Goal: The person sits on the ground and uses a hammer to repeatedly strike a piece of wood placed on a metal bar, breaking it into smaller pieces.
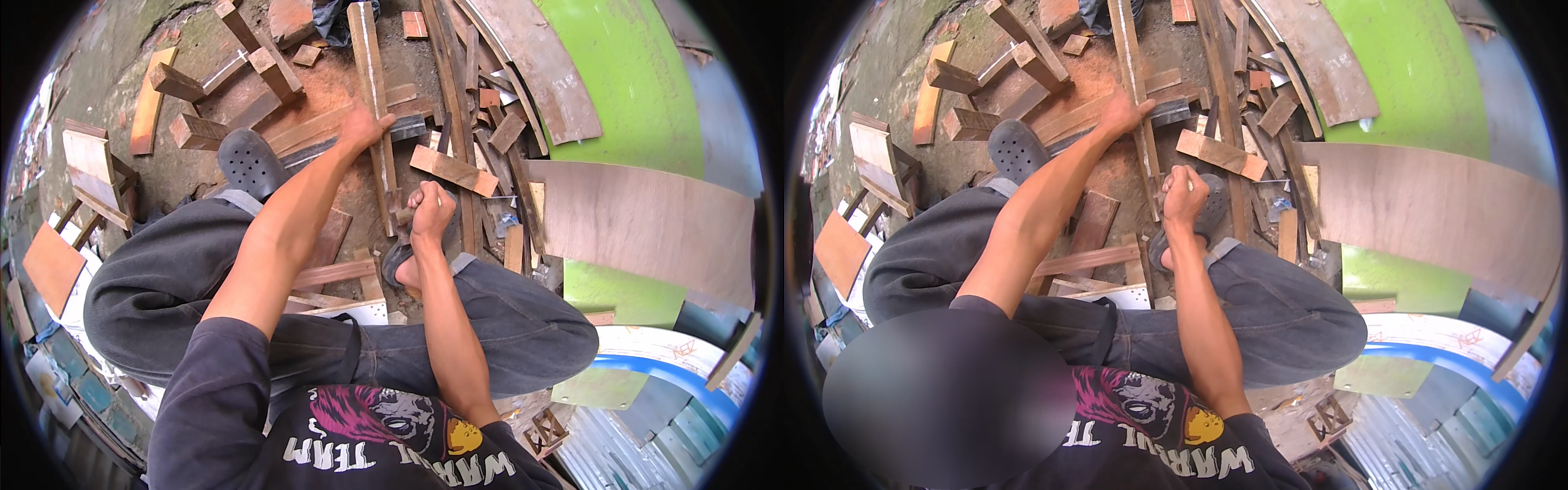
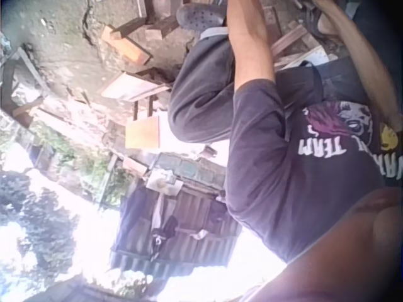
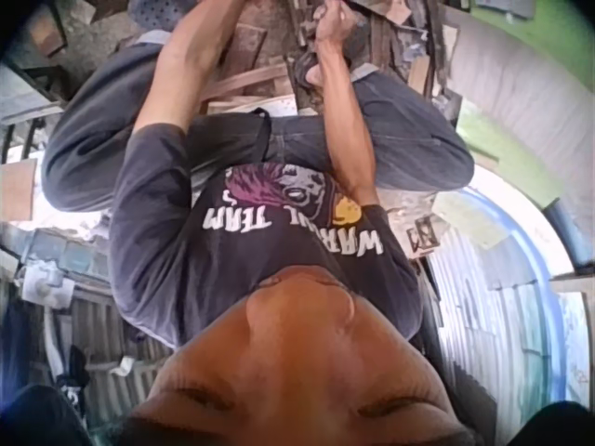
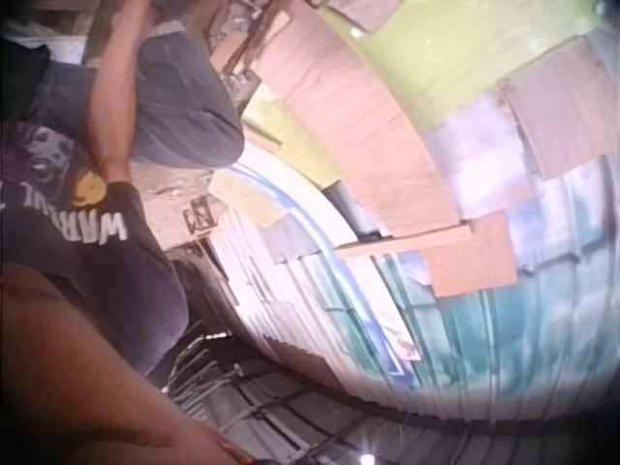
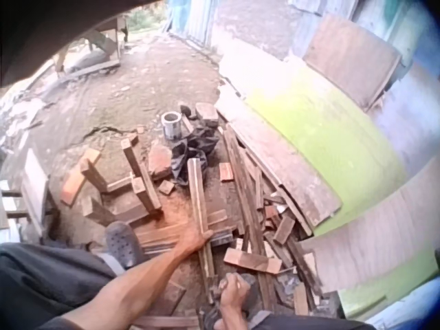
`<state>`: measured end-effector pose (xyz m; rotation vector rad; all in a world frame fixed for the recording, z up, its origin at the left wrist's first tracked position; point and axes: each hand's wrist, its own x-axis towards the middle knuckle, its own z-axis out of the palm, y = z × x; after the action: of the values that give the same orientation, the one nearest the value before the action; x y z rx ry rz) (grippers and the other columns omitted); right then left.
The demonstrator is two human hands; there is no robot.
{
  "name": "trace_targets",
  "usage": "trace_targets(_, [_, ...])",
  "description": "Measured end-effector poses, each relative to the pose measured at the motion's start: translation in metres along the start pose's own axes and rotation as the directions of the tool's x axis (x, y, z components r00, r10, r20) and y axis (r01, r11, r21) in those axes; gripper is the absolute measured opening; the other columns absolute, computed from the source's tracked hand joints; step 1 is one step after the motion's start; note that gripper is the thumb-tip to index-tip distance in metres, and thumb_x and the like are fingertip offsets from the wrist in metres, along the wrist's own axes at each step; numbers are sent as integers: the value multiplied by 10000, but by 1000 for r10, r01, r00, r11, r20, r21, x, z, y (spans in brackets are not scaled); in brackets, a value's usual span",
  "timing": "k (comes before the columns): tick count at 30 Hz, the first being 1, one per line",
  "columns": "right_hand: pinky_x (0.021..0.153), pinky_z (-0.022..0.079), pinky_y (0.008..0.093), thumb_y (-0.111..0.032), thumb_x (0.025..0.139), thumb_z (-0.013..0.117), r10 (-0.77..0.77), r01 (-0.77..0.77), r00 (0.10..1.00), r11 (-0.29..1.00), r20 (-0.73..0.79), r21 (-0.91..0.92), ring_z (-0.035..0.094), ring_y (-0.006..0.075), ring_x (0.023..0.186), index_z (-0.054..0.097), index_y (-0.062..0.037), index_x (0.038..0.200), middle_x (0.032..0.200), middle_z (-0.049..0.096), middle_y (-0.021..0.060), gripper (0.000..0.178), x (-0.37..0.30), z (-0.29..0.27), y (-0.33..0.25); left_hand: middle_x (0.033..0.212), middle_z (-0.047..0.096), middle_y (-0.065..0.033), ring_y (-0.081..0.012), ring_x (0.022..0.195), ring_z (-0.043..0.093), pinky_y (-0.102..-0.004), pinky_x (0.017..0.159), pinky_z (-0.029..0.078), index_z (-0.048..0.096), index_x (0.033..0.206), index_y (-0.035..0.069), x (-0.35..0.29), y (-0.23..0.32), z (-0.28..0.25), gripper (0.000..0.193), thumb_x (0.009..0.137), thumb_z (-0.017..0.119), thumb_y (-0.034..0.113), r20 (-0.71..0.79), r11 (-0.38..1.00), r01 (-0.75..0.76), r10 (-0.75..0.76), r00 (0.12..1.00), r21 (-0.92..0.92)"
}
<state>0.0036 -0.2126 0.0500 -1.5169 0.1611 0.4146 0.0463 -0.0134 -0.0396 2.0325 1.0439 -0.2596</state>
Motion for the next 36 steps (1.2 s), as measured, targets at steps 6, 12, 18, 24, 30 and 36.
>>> trace_targets(6, [561, 399, 319, -123, 895, 508, -2, 16, 999, 956, -49, 293, 460, 158, 556, 465, -55, 637, 587, 468, 32, 270, 4, -25, -38, 1182, 643, -315, -422, 1098, 649, -452, 959, 508, 389, 1338, -150, -9, -25, -24, 1008, 749, 748, 586, -24, 992, 104, -106, 994, -76])
trace_targets(12, [653, 414, 333, -186, 908, 500, -181, 221, 975, 860, -130, 461, 421, 160, 569, 439, -119, 647, 579, 408, 14, 276, -10, -65, -106, 1132, 676, -287, -402, 1074, 663, -440, 947, 510, 559, 1229, -80, -48, -27, -59, 833, 754, 747, 578, -244, 950, 46, -126, 962, -309])
trace_targets(18, [793, 417, 373, -243, 914, 469, -330, 408, 911, 810, -249, 421, 436, 167, 607, 409, -148, 614, 557, 390, 13, 320, -42, -102, -165, 1001, 722, -197, -246, 883, 692, -370, 786, 545, 649, 1100, -76, -87, 34, -64, 492, 876, 733, 355, -98, 678, -11, -90, 991, -735])
trace_targets(24, [829, 404, 381, -245, 900, 461, -384, 527, 841, 743, -381, 413, 443, 179, 613, 392, -156, 620, 550, 380, 13, 301, -70, -130, -193, 1180, 609, -163, -249, 1102, 632, -398, 879, 592, 531, 1212, -68, -135, 94, -26, 505, 910, 694, 302, 88, 249, 128, -165, 982, -960])
trace_targets(30, [809, 401, 378, -247, 910, 453, -380, 493, 863, 775, -333, 395, 443, 178, 619, 374, -148, 630, 572, 399, 21, 307, -71, -133, -168, 1245, 569, -132, -276, 1140, 614, -389, 1012, 548, 531, 1247, 44, -114, 68, 62, 478, 891, 709, 308, 387, -461, 260, -205, 899, -849])
trace_targets(36, [785, 406, 384, -231, 916, 460, -290, 402, 907, 814, -306, 419, 433, 193, 612, 373, -138, 620, 572, 399, 35, 322, -75, -119, -149, 1154, 663, -116, -241, 1050, 673, -322, 946, 585, 620, 1137, 47, -108, 59, 92, 405, 888, 697, 357, 450, -749, 217, -120, 885, -626])
